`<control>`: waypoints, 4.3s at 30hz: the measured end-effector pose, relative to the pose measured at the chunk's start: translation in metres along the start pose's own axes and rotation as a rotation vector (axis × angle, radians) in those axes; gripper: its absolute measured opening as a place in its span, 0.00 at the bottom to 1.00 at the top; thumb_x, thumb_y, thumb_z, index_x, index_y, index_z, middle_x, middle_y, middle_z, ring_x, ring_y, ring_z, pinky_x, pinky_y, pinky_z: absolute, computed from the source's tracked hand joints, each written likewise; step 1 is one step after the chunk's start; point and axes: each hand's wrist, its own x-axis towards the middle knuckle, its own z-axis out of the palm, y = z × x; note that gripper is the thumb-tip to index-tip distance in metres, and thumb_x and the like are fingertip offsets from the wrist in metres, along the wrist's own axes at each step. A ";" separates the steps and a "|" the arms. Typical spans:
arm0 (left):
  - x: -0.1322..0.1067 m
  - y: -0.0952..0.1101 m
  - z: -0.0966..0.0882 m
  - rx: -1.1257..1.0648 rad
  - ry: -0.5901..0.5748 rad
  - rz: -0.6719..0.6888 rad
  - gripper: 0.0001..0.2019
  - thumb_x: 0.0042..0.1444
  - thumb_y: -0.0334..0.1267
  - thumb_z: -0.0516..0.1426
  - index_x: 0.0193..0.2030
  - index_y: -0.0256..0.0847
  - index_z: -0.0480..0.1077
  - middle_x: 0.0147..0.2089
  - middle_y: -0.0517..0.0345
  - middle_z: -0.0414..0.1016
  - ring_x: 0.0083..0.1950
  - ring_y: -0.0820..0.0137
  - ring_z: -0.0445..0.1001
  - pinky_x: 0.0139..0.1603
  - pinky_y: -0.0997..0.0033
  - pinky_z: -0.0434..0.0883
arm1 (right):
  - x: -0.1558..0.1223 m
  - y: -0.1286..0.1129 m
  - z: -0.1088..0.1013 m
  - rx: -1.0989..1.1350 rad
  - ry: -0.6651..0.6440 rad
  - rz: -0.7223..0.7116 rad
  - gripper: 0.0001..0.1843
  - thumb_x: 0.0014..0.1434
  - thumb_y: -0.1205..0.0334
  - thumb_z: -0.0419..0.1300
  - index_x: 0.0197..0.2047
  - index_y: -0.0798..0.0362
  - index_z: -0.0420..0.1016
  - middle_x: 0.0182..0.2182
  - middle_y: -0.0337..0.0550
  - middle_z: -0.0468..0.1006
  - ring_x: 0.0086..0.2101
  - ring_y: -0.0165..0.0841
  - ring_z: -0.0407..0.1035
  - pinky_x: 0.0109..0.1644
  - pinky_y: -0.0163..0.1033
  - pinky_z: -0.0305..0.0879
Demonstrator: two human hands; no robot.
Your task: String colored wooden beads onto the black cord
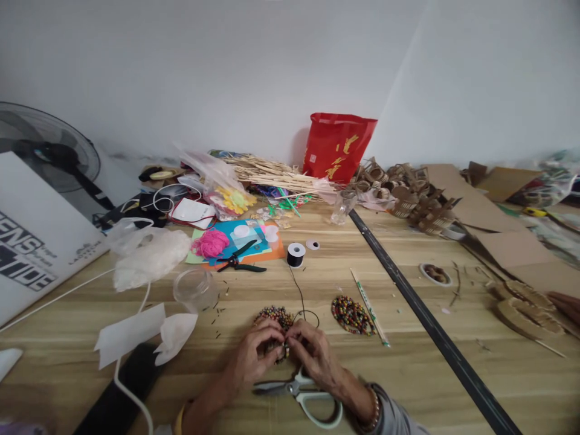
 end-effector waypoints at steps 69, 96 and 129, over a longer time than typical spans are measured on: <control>-0.003 0.000 0.009 -0.633 -0.002 -0.489 0.19 0.44 0.49 0.66 0.32 0.35 0.69 0.27 0.60 0.71 0.28 0.74 0.67 0.31 0.74 0.64 | -0.007 -0.004 0.002 -0.253 -0.044 -0.251 0.08 0.68 0.66 0.50 0.43 0.52 0.69 0.37 0.47 0.71 0.37 0.34 0.68 0.39 0.37 0.69; -0.005 0.009 0.006 -0.116 -0.074 -0.179 0.20 0.57 0.50 0.56 0.32 0.33 0.77 0.30 0.50 0.77 0.33 0.66 0.72 0.35 0.72 0.65 | -0.010 -0.001 0.002 -0.263 -0.036 -0.282 0.07 0.69 0.64 0.46 0.41 0.51 0.63 0.32 0.43 0.69 0.33 0.34 0.64 0.35 0.36 0.63; -0.003 0.015 0.005 -0.113 -0.077 -0.211 0.16 0.57 0.46 0.56 0.31 0.34 0.75 0.31 0.52 0.74 0.35 0.66 0.70 0.37 0.71 0.66 | -0.009 -0.001 0.000 -0.257 -0.049 -0.277 0.08 0.69 0.66 0.47 0.41 0.52 0.67 0.38 0.47 0.70 0.39 0.35 0.67 0.41 0.38 0.68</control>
